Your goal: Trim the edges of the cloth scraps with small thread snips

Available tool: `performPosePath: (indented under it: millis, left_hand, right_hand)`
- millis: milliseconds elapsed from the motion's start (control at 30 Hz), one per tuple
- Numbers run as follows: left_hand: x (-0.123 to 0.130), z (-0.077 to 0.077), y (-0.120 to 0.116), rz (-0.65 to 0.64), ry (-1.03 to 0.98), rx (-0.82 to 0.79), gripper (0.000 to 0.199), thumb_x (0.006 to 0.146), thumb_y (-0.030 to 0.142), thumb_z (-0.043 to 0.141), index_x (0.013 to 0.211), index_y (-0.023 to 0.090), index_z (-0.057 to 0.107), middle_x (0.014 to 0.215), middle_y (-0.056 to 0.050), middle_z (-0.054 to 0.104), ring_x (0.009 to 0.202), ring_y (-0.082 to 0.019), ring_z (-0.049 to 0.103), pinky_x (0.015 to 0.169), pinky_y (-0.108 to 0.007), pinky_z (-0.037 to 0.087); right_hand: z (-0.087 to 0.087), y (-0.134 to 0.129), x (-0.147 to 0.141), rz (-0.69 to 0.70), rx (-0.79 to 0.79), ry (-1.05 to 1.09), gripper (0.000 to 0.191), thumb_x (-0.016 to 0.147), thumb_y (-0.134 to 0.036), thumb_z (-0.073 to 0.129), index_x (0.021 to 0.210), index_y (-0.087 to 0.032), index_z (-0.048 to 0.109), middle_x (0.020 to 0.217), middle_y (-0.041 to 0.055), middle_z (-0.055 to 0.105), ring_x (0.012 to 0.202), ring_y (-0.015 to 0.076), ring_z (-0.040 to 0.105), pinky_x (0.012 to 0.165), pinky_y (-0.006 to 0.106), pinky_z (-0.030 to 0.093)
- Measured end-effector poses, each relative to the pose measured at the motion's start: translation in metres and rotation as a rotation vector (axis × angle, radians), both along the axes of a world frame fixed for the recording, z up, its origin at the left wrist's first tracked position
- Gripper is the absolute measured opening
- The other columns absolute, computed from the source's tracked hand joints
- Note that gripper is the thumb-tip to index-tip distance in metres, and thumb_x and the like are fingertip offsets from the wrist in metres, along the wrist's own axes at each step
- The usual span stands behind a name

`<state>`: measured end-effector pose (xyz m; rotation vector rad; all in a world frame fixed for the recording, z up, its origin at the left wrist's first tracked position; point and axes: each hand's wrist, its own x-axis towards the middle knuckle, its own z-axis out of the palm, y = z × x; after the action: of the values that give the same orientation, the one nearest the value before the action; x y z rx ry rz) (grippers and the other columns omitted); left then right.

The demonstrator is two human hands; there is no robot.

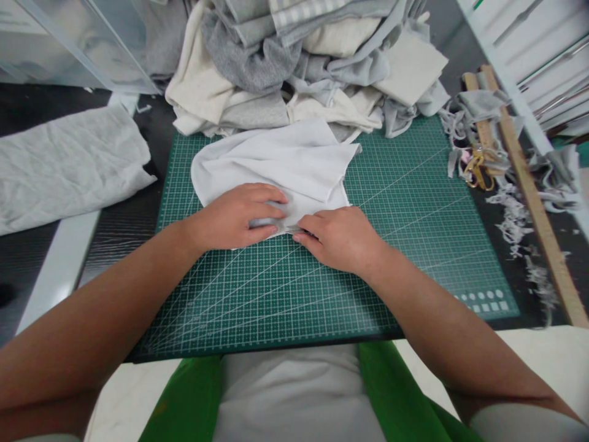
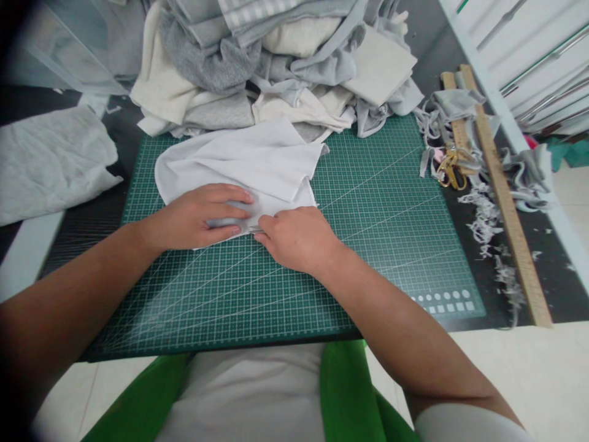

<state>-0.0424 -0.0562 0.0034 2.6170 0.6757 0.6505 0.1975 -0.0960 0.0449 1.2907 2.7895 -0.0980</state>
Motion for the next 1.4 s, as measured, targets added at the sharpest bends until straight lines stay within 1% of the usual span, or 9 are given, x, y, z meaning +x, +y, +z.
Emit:
performPosePath:
  millis: [333,567,767,933,1133,1400]
  left_hand:
    - [-0.0004,0.004,-0.0017,0.018,0.034,-0.028,0.019,0.091,0.028,0.061,0.108,0.022,0.068,0.128,-0.007,0.064,0.124,-0.021,0.058,0.109,-0.036,0.045]
    - [-0.0006,0.0011,0.0001,0.001,0.008,-0.019,0.02,0.09,0.027,0.063,0.109,0.021,0.068,0.128,-0.008,0.064,0.122,-0.023,0.059,0.107,-0.041,0.048]
    - [-0.0008,0.0006,0.0003,-0.001,0.009,-0.025,0.021,0.09,0.027,0.063,0.11,0.022,0.068,0.128,-0.008,0.064,0.122,-0.023,0.059,0.107,-0.043,0.048]
    - [-0.0008,0.001,0.0002,-0.002,-0.002,-0.027,0.019,0.089,0.027,0.063,0.107,0.022,0.068,0.127,-0.008,0.065,0.122,-0.024,0.059,0.106,-0.044,0.049]
    - [-0.0005,0.001,0.0004,-0.003,0.005,-0.019,0.02,0.089,0.027,0.063,0.107,0.021,0.068,0.127,-0.009,0.065,0.122,-0.024,0.059,0.106,-0.043,0.049]
    - [0.0001,0.0034,-0.0004,0.0,0.005,-0.027,0.018,0.09,0.027,0.062,0.107,0.021,0.068,0.127,-0.009,0.065,0.121,-0.023,0.06,0.106,-0.042,0.048]
  right_hand:
    - [0.0028,-0.0016,-0.0005,0.021,0.038,-0.03,0.033,0.099,-0.042,0.042,0.093,-0.023,0.068,0.077,0.0021,0.073,0.065,0.0208,0.065,0.054,0.032,0.018]
    - [0.0047,-0.0002,0.0023,0.02,0.027,-0.05,0.033,0.1,-0.042,0.041,0.095,-0.023,0.067,0.078,0.0024,0.073,0.066,0.022,0.066,0.054,0.031,0.02]
    - [0.007,0.0005,0.002,0.008,-0.036,-0.077,0.033,0.1,-0.043,0.04,0.104,-0.022,0.064,0.086,0.004,0.075,0.073,0.0236,0.068,0.057,0.032,0.028]
    - [0.0067,0.0006,0.0017,0.008,-0.05,-0.084,0.033,0.1,-0.045,0.04,0.112,-0.022,0.06,0.085,0.0051,0.075,0.072,0.0241,0.068,0.057,0.032,0.029]
    - [0.006,0.0008,0.0016,0.028,-0.038,-0.088,0.031,0.1,-0.043,0.04,0.109,-0.022,0.06,0.084,0.0047,0.075,0.071,0.024,0.068,0.056,0.031,0.027]
    - [0.0041,0.0031,0.0038,0.001,-0.058,-0.044,0.032,0.099,-0.045,0.041,0.106,-0.022,0.063,0.085,0.0043,0.075,0.075,0.0231,0.068,0.058,0.031,0.029]
